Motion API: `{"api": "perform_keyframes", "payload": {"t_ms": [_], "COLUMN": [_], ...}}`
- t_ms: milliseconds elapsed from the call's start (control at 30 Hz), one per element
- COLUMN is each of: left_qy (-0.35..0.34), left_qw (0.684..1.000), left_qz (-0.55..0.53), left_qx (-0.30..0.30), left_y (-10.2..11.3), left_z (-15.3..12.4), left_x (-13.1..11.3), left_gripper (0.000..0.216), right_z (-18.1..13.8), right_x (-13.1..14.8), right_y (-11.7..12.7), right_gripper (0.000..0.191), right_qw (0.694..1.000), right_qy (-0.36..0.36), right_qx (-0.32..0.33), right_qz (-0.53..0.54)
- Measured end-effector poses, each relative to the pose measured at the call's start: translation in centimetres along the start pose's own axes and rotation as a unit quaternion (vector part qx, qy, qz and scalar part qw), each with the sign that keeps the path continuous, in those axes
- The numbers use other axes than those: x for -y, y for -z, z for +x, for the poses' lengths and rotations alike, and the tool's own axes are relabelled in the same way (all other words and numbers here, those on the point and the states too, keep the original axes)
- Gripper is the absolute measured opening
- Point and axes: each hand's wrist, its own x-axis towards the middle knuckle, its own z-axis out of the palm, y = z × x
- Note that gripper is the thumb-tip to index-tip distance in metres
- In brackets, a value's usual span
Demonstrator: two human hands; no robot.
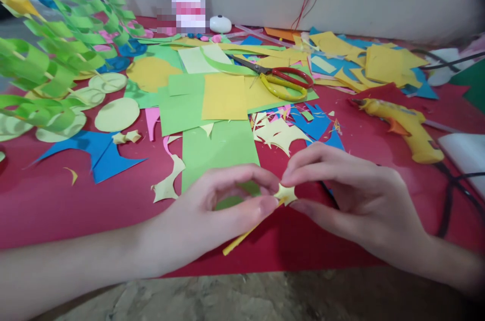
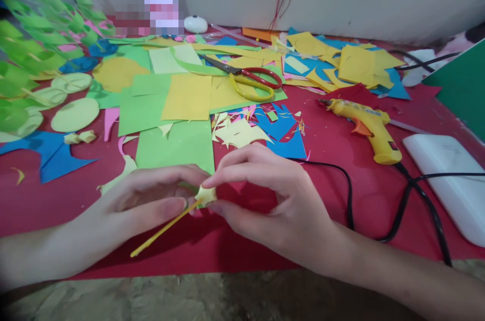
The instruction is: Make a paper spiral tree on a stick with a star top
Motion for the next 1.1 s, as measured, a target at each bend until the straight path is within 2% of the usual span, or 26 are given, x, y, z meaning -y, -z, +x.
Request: {"api": "perform_keyframes", "payload": {"t_ms": [200,433,667,1100], "left_qy": [-0.04,-0.058,-0.056,-0.018], "left_qw": [0.999,0.998,0.998,0.999], "left_qz": [-0.012,0.016,0.024,0.008], "left_qx": [0.009,0.008,0.003,0.031], "left_y": [-0.25,-0.28,-0.43,-0.54], "left_z": [0.09,0.07,0.14,0.19], "left_x": [0.07,0.08,-0.11,-0.52], "left_gripper": [0.012,0.008,0.009,0.012], "right_z": [-0.01,-0.12,0.12,0.12], "right_x": [-0.15,-0.02,0.1,0.37], "right_y": [-0.27,-0.17,-0.24,-0.03], "right_gripper": [0.017,0.018,0.017,0.017], "right_qw": [0.999,0.999,0.998,0.996], "right_qy": [0.035,0.037,0.039,0.048], "right_qx": [0.001,0.023,0.04,0.064], "right_qz": [0.009,0.006,-0.007,-0.041]}}
